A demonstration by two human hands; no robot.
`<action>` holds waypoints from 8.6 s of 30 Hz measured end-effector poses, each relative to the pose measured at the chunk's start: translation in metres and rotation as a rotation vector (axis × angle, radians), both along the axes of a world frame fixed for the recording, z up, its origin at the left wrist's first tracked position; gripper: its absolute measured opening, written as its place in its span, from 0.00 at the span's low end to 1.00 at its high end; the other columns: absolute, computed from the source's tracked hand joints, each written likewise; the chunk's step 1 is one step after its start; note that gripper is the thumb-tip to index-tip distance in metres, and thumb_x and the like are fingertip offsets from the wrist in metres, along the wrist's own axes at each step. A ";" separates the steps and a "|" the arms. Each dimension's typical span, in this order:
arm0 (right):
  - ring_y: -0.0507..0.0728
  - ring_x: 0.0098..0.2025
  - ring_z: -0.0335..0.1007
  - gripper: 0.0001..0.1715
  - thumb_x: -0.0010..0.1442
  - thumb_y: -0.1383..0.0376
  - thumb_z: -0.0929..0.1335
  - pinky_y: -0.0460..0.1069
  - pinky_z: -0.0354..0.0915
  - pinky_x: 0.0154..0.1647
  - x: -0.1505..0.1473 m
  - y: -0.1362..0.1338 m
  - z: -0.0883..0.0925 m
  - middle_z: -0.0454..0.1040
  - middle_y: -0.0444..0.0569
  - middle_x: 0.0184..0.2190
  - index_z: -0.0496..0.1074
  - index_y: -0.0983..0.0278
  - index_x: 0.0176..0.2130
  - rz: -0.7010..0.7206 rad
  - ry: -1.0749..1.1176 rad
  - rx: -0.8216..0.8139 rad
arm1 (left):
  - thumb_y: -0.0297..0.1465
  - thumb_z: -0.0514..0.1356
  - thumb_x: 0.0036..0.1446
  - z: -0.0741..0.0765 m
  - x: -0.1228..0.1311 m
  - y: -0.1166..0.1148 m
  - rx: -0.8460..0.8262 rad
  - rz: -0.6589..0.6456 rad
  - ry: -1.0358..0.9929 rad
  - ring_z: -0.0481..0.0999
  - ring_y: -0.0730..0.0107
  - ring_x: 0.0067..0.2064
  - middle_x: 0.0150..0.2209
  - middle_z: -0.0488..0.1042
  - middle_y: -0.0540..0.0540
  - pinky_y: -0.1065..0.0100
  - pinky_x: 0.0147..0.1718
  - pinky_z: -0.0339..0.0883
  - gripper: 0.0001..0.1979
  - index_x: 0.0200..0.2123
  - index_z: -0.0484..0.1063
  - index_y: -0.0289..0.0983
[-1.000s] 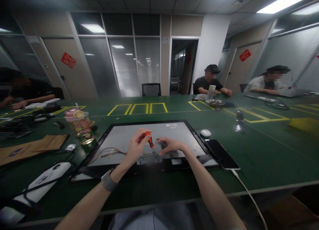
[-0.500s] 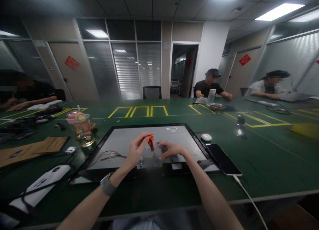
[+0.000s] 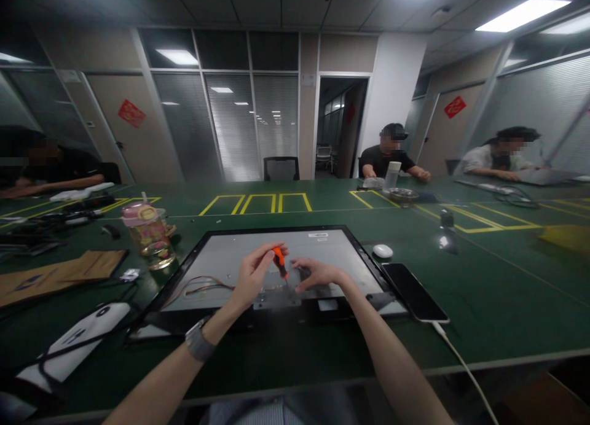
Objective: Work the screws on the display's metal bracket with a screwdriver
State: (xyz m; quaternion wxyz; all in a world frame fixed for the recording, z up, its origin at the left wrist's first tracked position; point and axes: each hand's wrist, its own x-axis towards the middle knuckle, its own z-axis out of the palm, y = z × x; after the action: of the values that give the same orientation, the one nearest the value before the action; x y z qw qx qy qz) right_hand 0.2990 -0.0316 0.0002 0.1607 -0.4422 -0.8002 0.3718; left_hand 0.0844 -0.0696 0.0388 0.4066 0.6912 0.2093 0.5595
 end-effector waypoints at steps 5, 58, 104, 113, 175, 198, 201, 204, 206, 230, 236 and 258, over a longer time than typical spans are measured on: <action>0.68 0.63 0.52 0.46 0.37 0.43 0.75 0.58 0.48 0.64 0.001 0.001 -0.003 0.62 0.49 0.60 0.69 0.58 0.52 0.018 0.046 -0.021 | 0.34 0.60 0.57 -0.004 0.000 0.006 0.021 0.114 -0.003 0.73 0.69 0.40 0.37 0.72 0.45 0.69 0.42 0.67 0.10 0.40 0.76 0.37; 0.65 0.65 0.48 0.43 0.40 0.46 0.75 0.59 0.45 0.66 0.004 0.001 -0.003 0.56 0.49 0.64 0.68 0.58 0.53 0.017 0.016 -0.023 | 0.34 0.55 0.60 0.006 -0.007 0.011 0.030 0.047 0.048 0.71 0.63 0.51 0.47 0.73 0.41 0.64 0.50 0.65 0.13 0.43 0.76 0.37; 0.65 0.64 0.52 0.42 0.42 0.46 0.74 0.57 0.48 0.65 0.004 0.000 -0.002 0.61 0.47 0.61 0.67 0.57 0.53 0.022 0.000 -0.006 | 0.33 0.60 0.56 -0.001 -0.001 0.009 0.096 0.140 0.092 0.72 0.69 0.43 0.41 0.69 0.45 0.68 0.43 0.69 0.15 0.47 0.74 0.40; 0.65 0.65 0.49 0.43 0.42 0.45 0.74 0.57 0.46 0.65 0.006 0.001 -0.003 0.57 0.49 0.64 0.67 0.58 0.54 0.034 0.027 -0.023 | 0.33 0.62 0.55 0.001 -0.003 0.010 0.043 0.143 0.061 0.72 0.70 0.39 0.39 0.69 0.45 0.69 0.40 0.70 0.13 0.45 0.75 0.39; 0.65 0.66 0.47 0.44 0.44 0.46 0.74 0.59 0.46 0.66 0.005 -0.001 0.003 0.53 0.51 0.66 0.65 0.59 0.56 0.026 -0.041 -0.029 | 0.34 0.61 0.54 0.009 -0.045 0.019 0.014 0.317 -0.017 0.73 0.75 0.31 0.35 0.70 0.48 0.73 0.23 0.76 0.19 0.49 0.69 0.38; 0.66 0.66 0.46 0.45 0.44 0.48 0.75 0.60 0.47 0.66 0.006 -0.002 0.002 0.53 0.51 0.66 0.64 0.59 0.57 0.015 -0.037 -0.040 | 0.36 0.62 0.54 0.002 -0.044 0.018 0.268 0.519 0.231 0.72 0.77 0.31 0.36 0.69 0.48 0.82 0.18 0.69 0.14 0.44 0.72 0.39; 0.66 0.66 0.47 0.45 0.43 0.47 0.75 0.60 0.47 0.66 0.006 -0.001 0.002 0.53 0.51 0.66 0.64 0.59 0.57 0.015 -0.039 -0.036 | 0.35 0.62 0.54 0.002 -0.044 0.017 0.275 0.516 0.224 0.72 0.78 0.31 0.36 0.69 0.48 0.82 0.18 0.69 0.14 0.44 0.72 0.39; 0.66 0.66 0.48 0.46 0.43 0.47 0.74 0.59 0.47 0.66 0.006 -0.001 0.002 0.53 0.51 0.65 0.64 0.59 0.57 0.019 -0.040 -0.027 | 0.35 0.62 0.54 0.003 -0.044 0.016 0.279 0.504 0.227 0.72 0.78 0.31 0.37 0.69 0.48 0.82 0.18 0.69 0.14 0.44 0.71 0.39; 0.65 0.66 0.47 0.45 0.44 0.47 0.74 0.59 0.48 0.66 0.006 -0.001 0.002 0.53 0.51 0.66 0.64 0.59 0.57 0.021 -0.042 -0.026 | 0.34 0.62 0.54 0.003 -0.044 0.016 0.279 0.505 0.228 0.72 0.78 0.31 0.37 0.69 0.48 0.82 0.18 0.68 0.14 0.44 0.71 0.39; 0.65 0.67 0.45 0.44 0.44 0.48 0.75 0.60 0.46 0.66 0.007 -0.001 0.002 0.52 0.50 0.66 0.64 0.57 0.57 0.021 -0.045 -0.043 | 0.34 0.63 0.54 -0.002 -0.040 0.012 0.357 0.486 0.225 0.72 0.77 0.33 0.36 0.68 0.49 0.82 0.21 0.71 0.15 0.45 0.71 0.40; 0.65 0.67 0.46 0.43 0.44 0.48 0.75 0.58 0.46 0.66 0.007 0.001 -0.001 0.52 0.50 0.66 0.65 0.58 0.56 0.035 -0.008 -0.031 | 0.33 0.59 0.58 -0.002 -0.034 0.002 0.334 0.349 0.248 0.73 0.75 0.36 0.39 0.69 0.47 0.78 0.27 0.74 0.14 0.49 0.70 0.41; 0.65 0.66 0.47 0.44 0.43 0.48 0.75 0.58 0.46 0.66 0.004 0.000 0.002 0.52 0.53 0.66 0.65 0.61 0.56 0.012 -0.027 -0.041 | 0.35 0.56 0.61 -0.008 -0.035 0.018 -0.110 -0.086 -0.106 0.75 0.69 0.40 0.42 0.73 0.44 0.64 0.42 0.71 0.15 0.51 0.70 0.41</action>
State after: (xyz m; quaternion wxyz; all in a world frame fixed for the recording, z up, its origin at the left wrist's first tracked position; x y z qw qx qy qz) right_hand 0.3033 -0.0314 0.0025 0.1384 -0.4456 -0.7973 0.3829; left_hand 0.0496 -0.0513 0.0313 0.4780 0.6456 0.1878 0.5651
